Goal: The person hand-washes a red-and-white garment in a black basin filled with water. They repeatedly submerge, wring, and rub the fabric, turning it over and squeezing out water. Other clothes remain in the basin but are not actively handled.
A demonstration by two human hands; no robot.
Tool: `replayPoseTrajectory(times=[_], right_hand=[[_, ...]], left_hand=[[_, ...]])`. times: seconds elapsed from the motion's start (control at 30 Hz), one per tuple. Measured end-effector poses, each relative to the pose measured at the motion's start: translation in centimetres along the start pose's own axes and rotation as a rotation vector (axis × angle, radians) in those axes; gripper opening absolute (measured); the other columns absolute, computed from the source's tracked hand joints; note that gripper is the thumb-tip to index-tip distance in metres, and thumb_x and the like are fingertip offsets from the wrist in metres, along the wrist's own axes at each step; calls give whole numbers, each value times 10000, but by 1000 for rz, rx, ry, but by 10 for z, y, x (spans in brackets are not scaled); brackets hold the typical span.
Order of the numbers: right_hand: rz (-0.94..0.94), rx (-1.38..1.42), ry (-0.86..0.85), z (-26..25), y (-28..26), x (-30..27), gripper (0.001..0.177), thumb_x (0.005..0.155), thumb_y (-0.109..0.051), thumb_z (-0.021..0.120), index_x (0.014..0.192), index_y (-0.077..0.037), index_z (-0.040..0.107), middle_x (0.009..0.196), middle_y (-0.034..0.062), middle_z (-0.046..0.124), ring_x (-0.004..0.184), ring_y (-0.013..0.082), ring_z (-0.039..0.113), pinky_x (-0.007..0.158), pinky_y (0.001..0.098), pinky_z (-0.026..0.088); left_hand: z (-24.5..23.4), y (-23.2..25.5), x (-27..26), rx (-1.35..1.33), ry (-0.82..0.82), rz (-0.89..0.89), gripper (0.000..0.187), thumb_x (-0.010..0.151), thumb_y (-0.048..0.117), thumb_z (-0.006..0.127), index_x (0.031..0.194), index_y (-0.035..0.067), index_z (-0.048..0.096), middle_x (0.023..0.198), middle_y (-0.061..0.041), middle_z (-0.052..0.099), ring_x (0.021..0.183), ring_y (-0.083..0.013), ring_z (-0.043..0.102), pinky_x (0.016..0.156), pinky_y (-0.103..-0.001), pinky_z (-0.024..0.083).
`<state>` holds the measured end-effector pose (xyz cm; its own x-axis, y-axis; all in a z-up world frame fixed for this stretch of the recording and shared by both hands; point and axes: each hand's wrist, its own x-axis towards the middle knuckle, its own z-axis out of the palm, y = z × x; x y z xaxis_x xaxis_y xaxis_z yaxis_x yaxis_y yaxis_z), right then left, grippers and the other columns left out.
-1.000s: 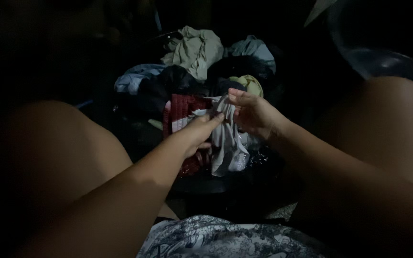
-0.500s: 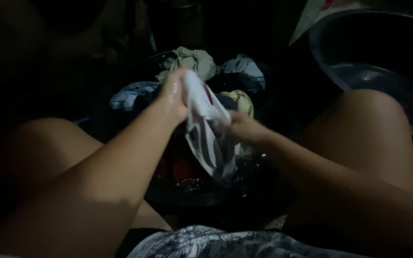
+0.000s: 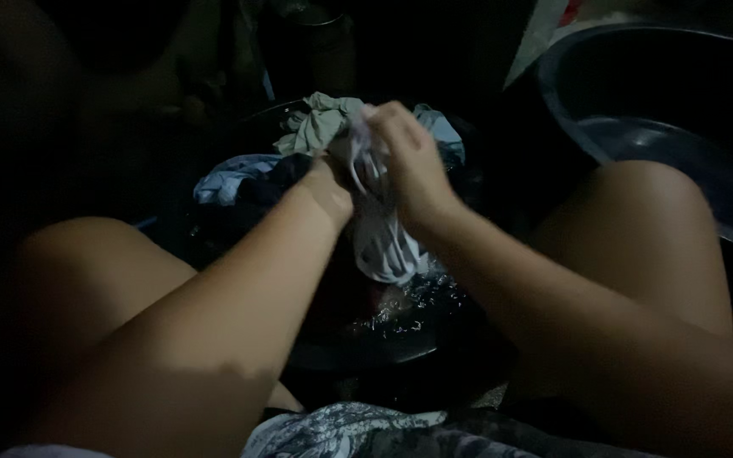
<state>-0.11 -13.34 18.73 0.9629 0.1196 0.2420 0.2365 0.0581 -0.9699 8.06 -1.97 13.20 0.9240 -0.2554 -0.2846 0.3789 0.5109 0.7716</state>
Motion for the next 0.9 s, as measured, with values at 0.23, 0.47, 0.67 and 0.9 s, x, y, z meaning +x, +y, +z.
replayPoseTrajectory(times=[0.23,0.47,0.67,0.9], right_hand=[[-211,-587,287,11,32,7,425,920,-489,680,900,-69,746,733,86,747,639,172,729,621,322,565],[-19,-480,313,-4,38,18,389,949,-450,654,867,-70,685,694,85,701,601,176,672,567,320,511],[-107,-121,161,23,56,-4,368,971,-335,705,838,-1,623,714,62,613,629,150,576,553,306,469],[-177,-505,290,-14,67,-3,274,923,-274,667,983,-15,735,868,56,717,687,113,691,585,286,554]], left_hand=[[5,-31,9,-136,7,-175,537,1011,458,328,1284,91,608,1302,-165,643,1181,-342,610,1022,-523,490],[-4,-38,-2,-104,-27,-317,440,1010,389,388,1207,77,629,1209,-151,662,1086,-317,634,963,-497,523],[-28,-26,-13,-208,73,-198,361,1010,329,440,1141,65,647,1130,-139,678,1005,-296,655,912,-475,551],[-36,-73,8,-11,-75,-391,274,1009,260,500,1064,51,668,1037,-126,696,911,-271,680,853,-449,584]])
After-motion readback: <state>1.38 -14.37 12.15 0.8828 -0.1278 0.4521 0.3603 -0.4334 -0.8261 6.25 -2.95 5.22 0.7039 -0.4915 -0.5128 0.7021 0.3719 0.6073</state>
